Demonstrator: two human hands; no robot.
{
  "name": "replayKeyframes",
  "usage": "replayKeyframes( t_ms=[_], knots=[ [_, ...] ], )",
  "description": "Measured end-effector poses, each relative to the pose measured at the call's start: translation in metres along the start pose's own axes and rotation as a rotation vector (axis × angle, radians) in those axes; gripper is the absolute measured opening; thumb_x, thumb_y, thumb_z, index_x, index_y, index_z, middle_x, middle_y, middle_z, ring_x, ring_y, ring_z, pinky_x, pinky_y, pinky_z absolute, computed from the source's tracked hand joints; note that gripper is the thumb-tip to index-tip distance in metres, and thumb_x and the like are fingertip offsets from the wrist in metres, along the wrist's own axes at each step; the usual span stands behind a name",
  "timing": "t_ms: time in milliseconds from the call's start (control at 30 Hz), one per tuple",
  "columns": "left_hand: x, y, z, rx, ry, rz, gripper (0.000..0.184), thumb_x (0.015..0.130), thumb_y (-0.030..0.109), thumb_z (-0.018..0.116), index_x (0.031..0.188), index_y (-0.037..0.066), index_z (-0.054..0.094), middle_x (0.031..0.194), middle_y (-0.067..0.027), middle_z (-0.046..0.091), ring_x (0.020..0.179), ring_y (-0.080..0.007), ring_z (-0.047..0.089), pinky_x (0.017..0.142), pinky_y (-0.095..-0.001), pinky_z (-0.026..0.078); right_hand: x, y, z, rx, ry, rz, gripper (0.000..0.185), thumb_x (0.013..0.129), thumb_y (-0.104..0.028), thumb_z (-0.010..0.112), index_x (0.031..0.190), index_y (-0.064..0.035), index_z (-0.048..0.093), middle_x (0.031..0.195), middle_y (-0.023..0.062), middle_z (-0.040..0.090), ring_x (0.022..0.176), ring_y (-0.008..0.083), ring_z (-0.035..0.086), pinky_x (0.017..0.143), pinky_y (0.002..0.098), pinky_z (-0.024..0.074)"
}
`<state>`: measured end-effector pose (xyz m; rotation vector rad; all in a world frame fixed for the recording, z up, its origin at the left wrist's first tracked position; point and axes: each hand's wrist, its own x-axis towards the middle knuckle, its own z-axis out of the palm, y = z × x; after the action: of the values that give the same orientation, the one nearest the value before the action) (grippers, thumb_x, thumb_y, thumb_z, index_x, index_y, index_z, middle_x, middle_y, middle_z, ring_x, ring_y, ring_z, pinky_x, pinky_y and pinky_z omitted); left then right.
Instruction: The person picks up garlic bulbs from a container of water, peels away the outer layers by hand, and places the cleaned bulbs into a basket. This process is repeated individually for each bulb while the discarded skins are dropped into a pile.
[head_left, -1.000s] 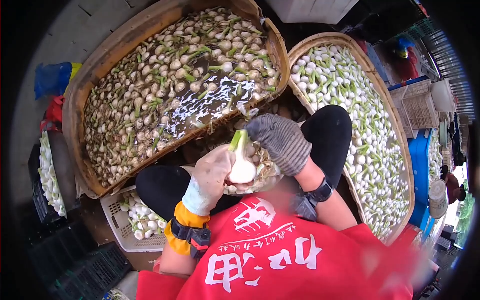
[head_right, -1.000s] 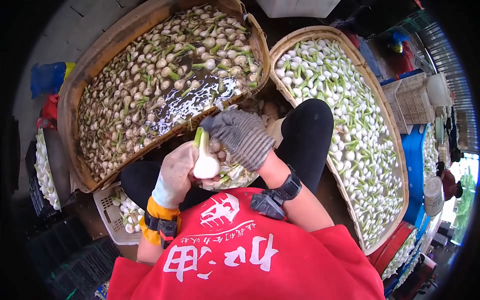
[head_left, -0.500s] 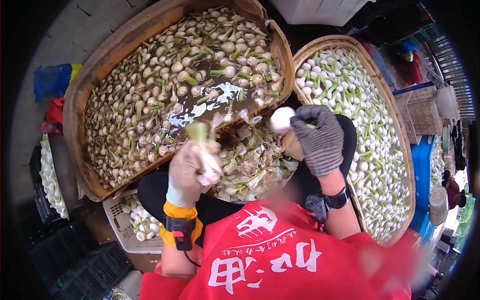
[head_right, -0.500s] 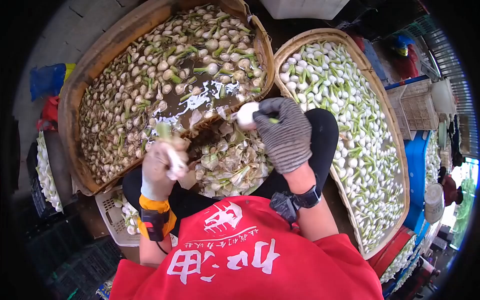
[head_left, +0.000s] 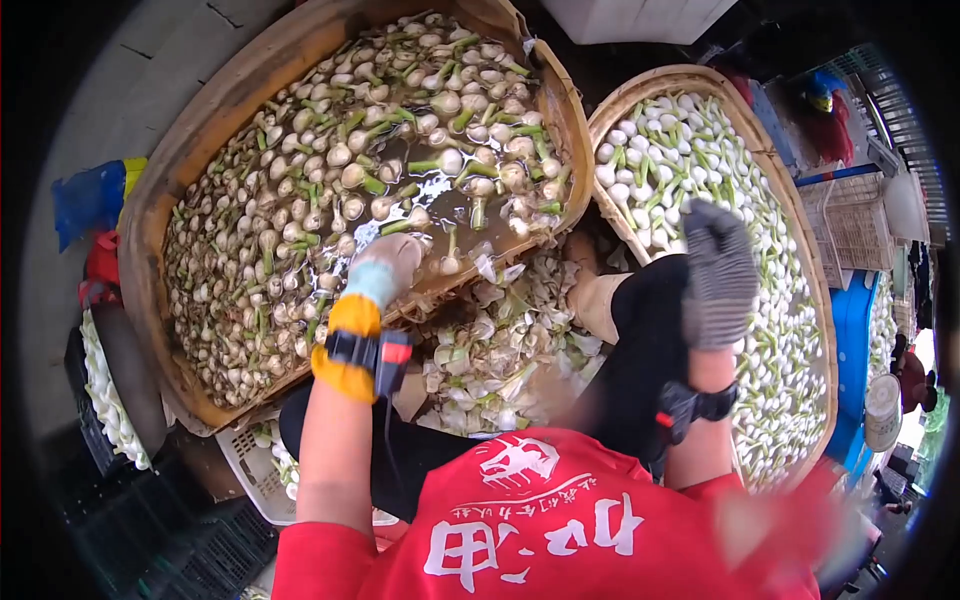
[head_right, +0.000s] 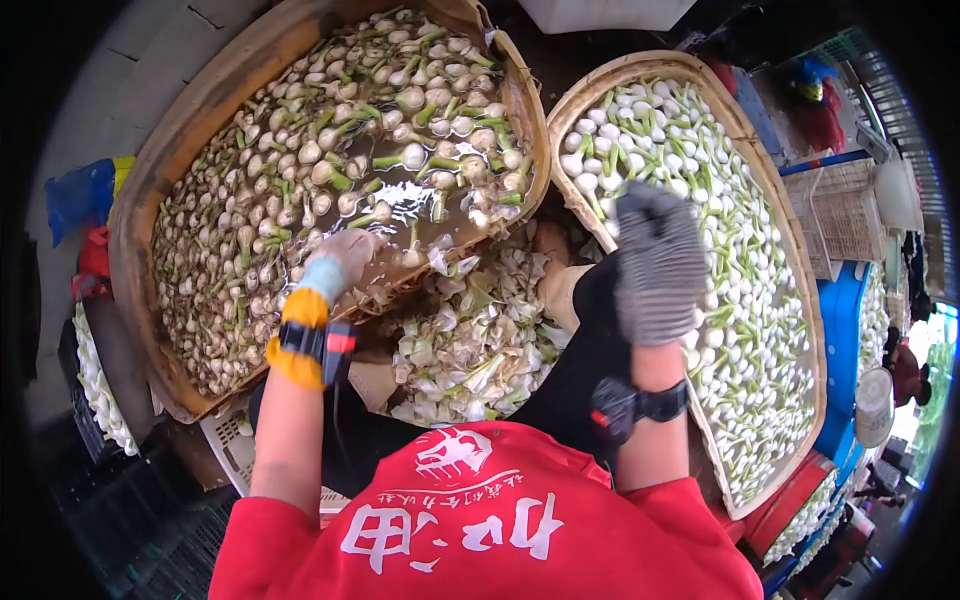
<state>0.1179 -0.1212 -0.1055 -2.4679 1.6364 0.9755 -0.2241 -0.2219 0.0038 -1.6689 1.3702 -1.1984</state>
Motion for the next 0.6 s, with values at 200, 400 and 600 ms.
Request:
replayKeyframes(
  t_ms=[200, 400, 600],
  knots=[
    [0.094, -0.012, 0.082, 0.013, -0.35, 0.243, 0.03, 0.092, 0.028, 0.056, 0.114, 0.01, 0.065, 0.111, -0.0183, 0.066, 0.106, -0.0342, 0.062, 0.092, -0.0407, 0.048, -0.069, -0.012, 0.05, -0.018, -0.555, -0.059, 0.021, 0.083, -0.011, 0.071, 0.103, -0.0061, 0.069, 0.092, 0.0125, 0.066, 0.085, 0.0292, 0.064, 0.078, 0.0366, 0.0517],
    [0.022, 0.024, 0.035, -1.043, -0.243, 0.299, 0.036, 0.097, 0.028, 0.058, 0.118, -0.001, 0.061, 0.108, -0.0076, 0.066, 0.091, -0.0201, 0.062, 0.083, -0.0323, 0.051, -0.084, 0.007, 0.058, -0.017, -0.637, -0.059, 0.019, 0.083, -0.013, 0.071, 0.1, -0.0059, 0.07, 0.091, 0.0132, 0.066, 0.085, 0.0316, 0.063, 0.076, 0.0402, 0.0509],
    [-0.11, 0.069, 0.008, -2.042, -0.256, 0.113, 0.06, 0.098, 0.053, 0.048, 0.124, -0.001, 0.053, 0.102, -0.005, 0.06, 0.082, -0.0167, 0.056, 0.073, -0.0278, 0.047, -0.074, -0.017, 0.074, -0.074, -0.55, -0.399, 0.022, 0.078, -0.014, 0.075, 0.1, -0.0101, 0.073, 0.092, 0.0083, 0.069, 0.085, 0.0253, 0.065, 0.075, 0.0345, 0.053]
  ],
)
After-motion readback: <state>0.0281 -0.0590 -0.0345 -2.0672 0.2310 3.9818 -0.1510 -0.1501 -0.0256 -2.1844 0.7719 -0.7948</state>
